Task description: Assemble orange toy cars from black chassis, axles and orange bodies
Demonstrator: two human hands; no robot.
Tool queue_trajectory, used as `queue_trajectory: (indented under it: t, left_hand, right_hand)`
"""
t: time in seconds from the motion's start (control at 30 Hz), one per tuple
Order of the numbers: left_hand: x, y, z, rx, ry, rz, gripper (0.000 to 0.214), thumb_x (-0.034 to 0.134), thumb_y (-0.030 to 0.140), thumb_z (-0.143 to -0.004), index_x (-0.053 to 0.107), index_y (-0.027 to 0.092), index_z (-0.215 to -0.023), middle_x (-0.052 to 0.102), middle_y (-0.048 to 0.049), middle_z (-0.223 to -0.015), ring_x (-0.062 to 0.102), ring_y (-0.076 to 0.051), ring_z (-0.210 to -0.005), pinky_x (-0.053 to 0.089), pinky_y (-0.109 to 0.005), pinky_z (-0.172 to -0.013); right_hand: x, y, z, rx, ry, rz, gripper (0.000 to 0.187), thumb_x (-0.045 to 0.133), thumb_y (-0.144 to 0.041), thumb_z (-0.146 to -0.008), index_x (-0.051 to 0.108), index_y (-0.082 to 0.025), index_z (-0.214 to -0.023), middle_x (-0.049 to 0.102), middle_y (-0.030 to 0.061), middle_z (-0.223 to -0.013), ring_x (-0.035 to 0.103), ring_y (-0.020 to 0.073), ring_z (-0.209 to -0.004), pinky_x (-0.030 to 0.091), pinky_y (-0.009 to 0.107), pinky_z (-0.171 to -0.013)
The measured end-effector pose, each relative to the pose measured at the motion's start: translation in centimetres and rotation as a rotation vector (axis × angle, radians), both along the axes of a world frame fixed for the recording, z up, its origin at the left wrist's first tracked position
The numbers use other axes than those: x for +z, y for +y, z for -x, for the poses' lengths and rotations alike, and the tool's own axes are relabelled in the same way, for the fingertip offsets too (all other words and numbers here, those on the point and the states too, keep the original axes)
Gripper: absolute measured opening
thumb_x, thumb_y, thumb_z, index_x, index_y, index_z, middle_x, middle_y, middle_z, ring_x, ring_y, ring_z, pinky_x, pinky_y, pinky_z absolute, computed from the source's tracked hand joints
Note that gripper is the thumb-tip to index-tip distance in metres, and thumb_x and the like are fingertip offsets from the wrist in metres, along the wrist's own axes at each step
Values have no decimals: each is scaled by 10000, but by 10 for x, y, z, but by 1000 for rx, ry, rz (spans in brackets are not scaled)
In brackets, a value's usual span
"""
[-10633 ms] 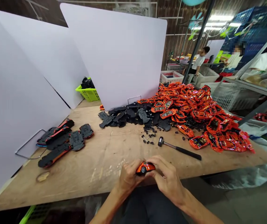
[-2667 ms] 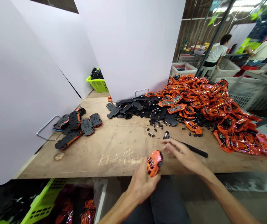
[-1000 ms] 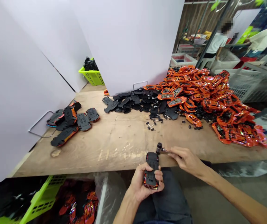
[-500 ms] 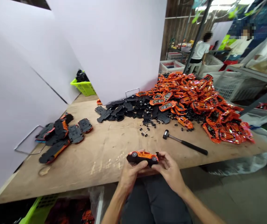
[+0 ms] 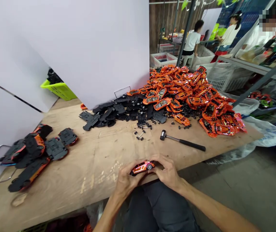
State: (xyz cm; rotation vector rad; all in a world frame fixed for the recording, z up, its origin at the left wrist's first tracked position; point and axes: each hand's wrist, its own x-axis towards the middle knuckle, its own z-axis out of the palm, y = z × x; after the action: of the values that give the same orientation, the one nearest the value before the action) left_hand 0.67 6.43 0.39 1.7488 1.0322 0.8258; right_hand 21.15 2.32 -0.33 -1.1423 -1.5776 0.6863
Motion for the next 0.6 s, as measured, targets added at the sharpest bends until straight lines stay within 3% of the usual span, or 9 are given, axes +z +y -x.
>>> queue_trajectory:
  t: [0.1,0.23,0.37,0.47,0.6]
  left_hand:
    - [4,1,2,46,-44,89,303,832,333,-789,807,237,-1076,829,-46,-1036,777,-224,-921,605,-296,-842]
    - [10,2,6,176,-123,175,370,904,354,-677,804,214,-1004,815,-42,-968,752,-229,-909,593,-290,-822]
    - [16,-8,5,150,-89,169,424,907,352,-645,775,191,-1014,775,-19,-914,707,-199,-839,574,-269,-774]
    - [12,-20,1,146,-14,145,319,882,318,-639,760,171,-894,697,22,-748,616,-144,-680,512,-224,-645]
    - [0,-30,1,137,-52,234,240,855,296,-635,737,159,-792,651,27,-677,564,-125,-615,465,-220,-590]
  right_hand:
    - [11,2,1,22,-34,-6,171,668,-183,-953,681,-237,-1116,730,53,-1023,706,205,-952,580,316,-858]
    - [44,3,0,133,-86,19,369,635,-120,-951,619,-253,-1294,698,77,-1191,678,218,-1125,565,338,-985]
    - [76,-3,4,204,-129,-22,485,525,-23,-941,590,-262,-1358,679,82,-1225,667,206,-1140,563,334,-1001]
    - [81,-7,9,180,-95,-3,418,575,-31,-909,654,-250,-1256,708,67,-1129,693,205,-1044,591,307,-916]
    - [73,-12,14,173,-64,152,297,695,-127,-892,723,-259,-1157,731,50,-1038,723,206,-933,617,255,-748]
